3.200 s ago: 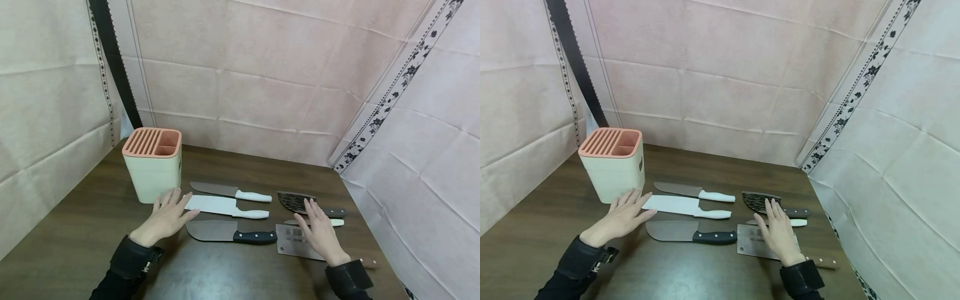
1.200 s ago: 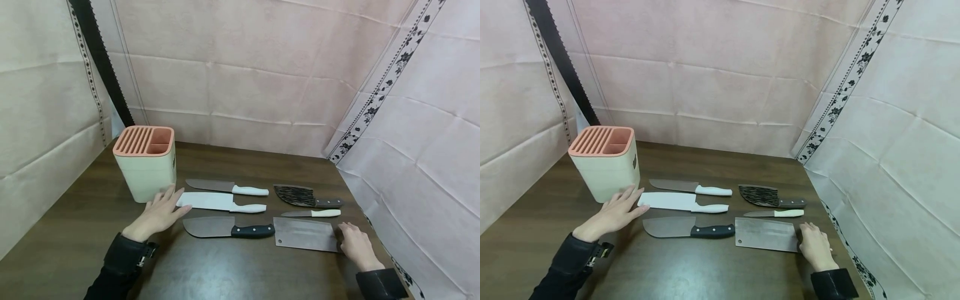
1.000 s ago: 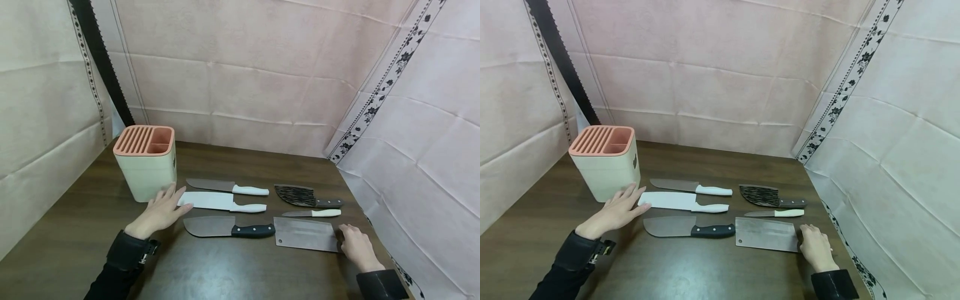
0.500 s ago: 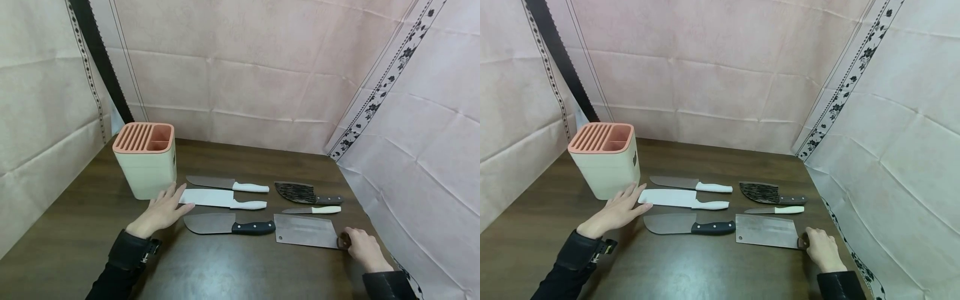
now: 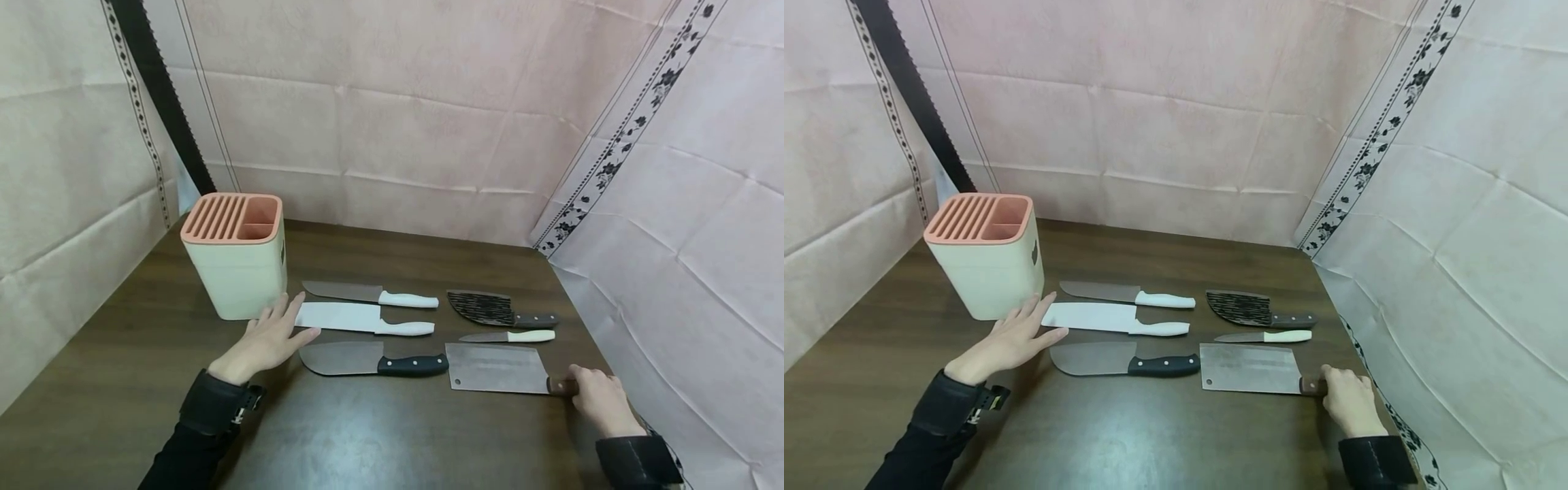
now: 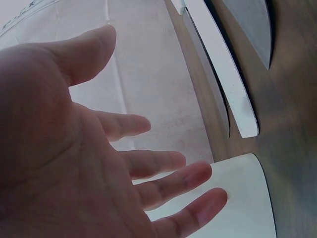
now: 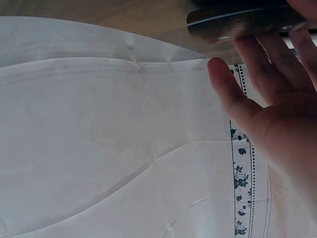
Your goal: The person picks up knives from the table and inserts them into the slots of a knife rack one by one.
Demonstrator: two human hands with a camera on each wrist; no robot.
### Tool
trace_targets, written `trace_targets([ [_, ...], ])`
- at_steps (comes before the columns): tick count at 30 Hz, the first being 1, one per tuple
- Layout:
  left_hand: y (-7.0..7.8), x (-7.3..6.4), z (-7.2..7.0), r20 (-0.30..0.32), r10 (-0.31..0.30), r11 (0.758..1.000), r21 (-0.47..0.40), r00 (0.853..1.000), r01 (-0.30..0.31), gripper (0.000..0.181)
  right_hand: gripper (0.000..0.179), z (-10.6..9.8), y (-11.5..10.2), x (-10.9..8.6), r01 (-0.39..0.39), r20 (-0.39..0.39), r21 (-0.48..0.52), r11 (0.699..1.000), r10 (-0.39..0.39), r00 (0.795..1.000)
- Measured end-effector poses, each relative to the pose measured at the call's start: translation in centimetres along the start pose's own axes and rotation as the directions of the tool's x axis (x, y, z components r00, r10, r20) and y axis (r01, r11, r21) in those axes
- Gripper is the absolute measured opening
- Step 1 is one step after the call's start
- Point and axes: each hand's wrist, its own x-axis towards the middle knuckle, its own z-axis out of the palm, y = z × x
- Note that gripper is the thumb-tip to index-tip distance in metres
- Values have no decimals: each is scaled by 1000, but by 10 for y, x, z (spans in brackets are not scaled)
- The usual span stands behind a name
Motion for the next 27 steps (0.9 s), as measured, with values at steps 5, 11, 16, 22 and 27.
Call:
trace_targets([
  [5,2,3,-5,-7,14,1000,17,1000,-13,79,25,-9,6,6,22,7,-7,1000,-22,1000],
  [11,4,3,-11,-16,16,1000,22,1000,-15,78,25,-28,10,16,44,-2,-9,999,-44,999],
  [16,3,3,-11,-14,14,1000,9,1000,-14,79,23,-52,7,24,80,-47,-18,997,-81,996],
  [22,2,2,-9,-8,19,1000,7,1000,-19,80,24,-84,1,28,132,-34,-38,991,-133,990],
  [27,2,1,-8,-11,31,1000,6,999,-31,81,26,-112,-7,30,187,-31,-51,981,-189,982],
])
